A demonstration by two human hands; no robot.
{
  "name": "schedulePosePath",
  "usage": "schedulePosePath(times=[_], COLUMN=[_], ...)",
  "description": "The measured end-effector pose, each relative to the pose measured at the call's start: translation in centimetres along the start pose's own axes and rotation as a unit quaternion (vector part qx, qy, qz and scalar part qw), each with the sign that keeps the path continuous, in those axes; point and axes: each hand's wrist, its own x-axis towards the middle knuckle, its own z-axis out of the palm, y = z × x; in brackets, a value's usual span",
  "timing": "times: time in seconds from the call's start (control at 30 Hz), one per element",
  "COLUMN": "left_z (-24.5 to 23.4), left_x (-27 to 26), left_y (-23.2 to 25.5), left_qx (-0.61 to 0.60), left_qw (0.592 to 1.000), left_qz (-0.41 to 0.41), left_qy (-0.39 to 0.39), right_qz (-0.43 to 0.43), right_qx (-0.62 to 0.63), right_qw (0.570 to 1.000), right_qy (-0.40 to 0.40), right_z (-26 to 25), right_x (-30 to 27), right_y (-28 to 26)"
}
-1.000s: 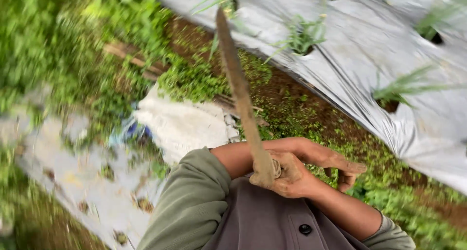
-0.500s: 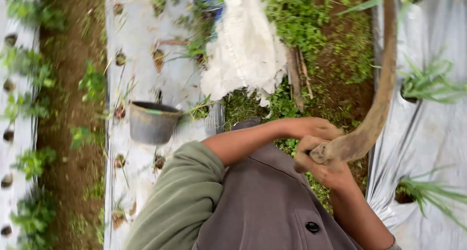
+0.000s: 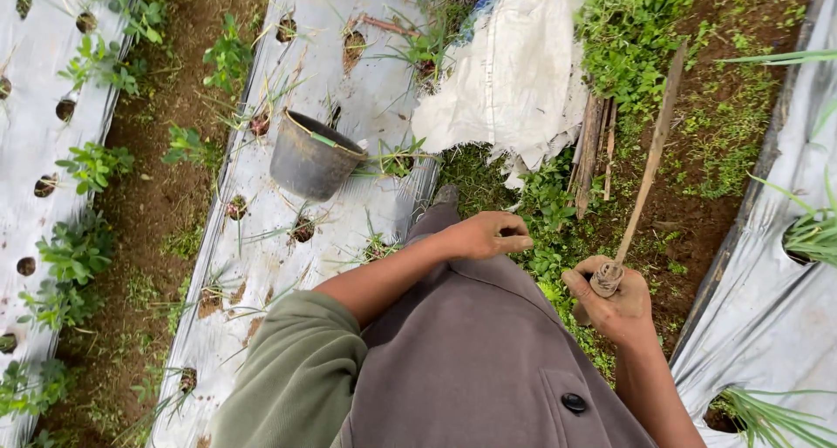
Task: The person walks through a garden and uses a sickle to cut weeds and unwanted plants growing between rows of crops covered with plastic mulch. They gather the cut vegetation by hand and place it into a pile.
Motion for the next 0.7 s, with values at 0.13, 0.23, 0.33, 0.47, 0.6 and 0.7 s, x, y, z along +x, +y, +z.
schedulePosePath(times=[0.13,0.23,0.33,0.47,0.6,0.7], left_z=[-1.6,-3.3,-5.4,-7.9,-11.6,-14.3], left_x=[0.8,0.8,1.0,2.4,2.9,3.2], left_y=[2.1,3.9,5.8,5.0,5.6,5.0], left_qx=[0.045,0.055,0.069,0.069,0.060,0.076], left_qw=[0.999,0.997,0.995,0.993,0.992,0.990], left_qz=[0.017,0.040,0.062,0.083,0.097,0.112], left_qy=[-0.018,-0.024,-0.037,-0.040,-0.049,-0.033], right_qz=[0.002,0.023,0.058,0.109,0.117,0.092], right_qx=[-0.019,-0.036,-0.056,-0.080,-0.083,-0.090], right_qw=[1.000,0.999,0.997,0.990,0.989,0.991], right_qy=[0.002,0.005,0.021,0.045,0.045,0.045], right_z=[1.0,1.7,1.9,2.2,3.5,5.1], right_x=[1.2,2.8,4.7,7.4,10.7,13.4], right_y=[0.0,0.1,0.9,2.8,3.3,1.6])
